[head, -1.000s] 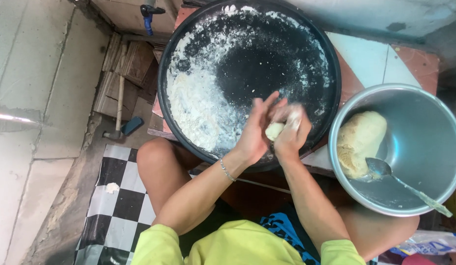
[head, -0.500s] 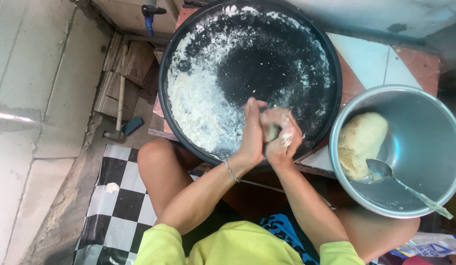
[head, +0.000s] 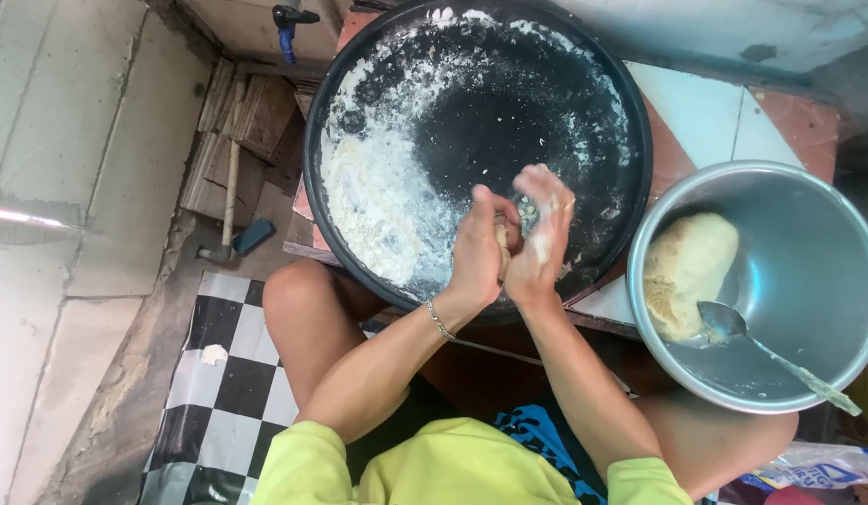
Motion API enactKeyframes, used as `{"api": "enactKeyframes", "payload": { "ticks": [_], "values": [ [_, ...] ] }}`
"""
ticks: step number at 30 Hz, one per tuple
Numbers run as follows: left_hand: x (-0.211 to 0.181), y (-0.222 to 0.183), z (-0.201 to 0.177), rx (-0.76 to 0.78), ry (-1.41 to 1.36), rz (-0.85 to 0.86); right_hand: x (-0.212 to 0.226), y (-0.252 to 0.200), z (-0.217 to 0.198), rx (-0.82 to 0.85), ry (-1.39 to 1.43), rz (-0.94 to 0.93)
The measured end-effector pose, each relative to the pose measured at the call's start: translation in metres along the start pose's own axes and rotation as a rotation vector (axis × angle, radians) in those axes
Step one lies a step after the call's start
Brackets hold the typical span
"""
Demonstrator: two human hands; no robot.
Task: The person is shaping small dough balls by pinching pieces from a bowl, rolling them between their palms, and placing them on a floured tray.
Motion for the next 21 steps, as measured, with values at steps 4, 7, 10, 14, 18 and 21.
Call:
{"api": "enactKeyframes", "payload": {
  "ticks": [4, 7, 10, 14, 18, 21],
  "values": [
    [-0.033, -0.013, 0.025, -0.074, -0.542, -0.251, 0.009, -0.004, 0.000, -0.053, -0.127, -0.299],
    [0.002, 0.001, 0.008, 0.073, -0.489, -0.272, 0.001, -0.004, -0.003, -0.104, 0.163, -0.134],
    [-0.026, -0.014, 0.025, 0.167, 0.043, 0.053, -0.011, -0.002, -0.005, -0.178, 0.584, 0.126],
    [-0.037, -0.033, 0.028, 0.201, 0.243, 0.288, 0.008, 0.013, -0.009, -0.065, 0.068, -0.099],
    [-0.028, -0.017, 0.017, 0.177, 0.106, 0.184, -0.005, 0.005, -0.006, 0.026, -0.128, -0.164],
    [-0.004, 0.003, 0.010, 0.074, -0.225, -0.058, -0.008, -0.003, -0.004, 0.035, -0.133, -0.247]
  ]
}}
Point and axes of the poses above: each hand's wrist, its own y-axis towards the middle knuckle, its own z-axis out of the palm, x = y × z, the point moved 3 cm from there along y, towards the middle knuckle
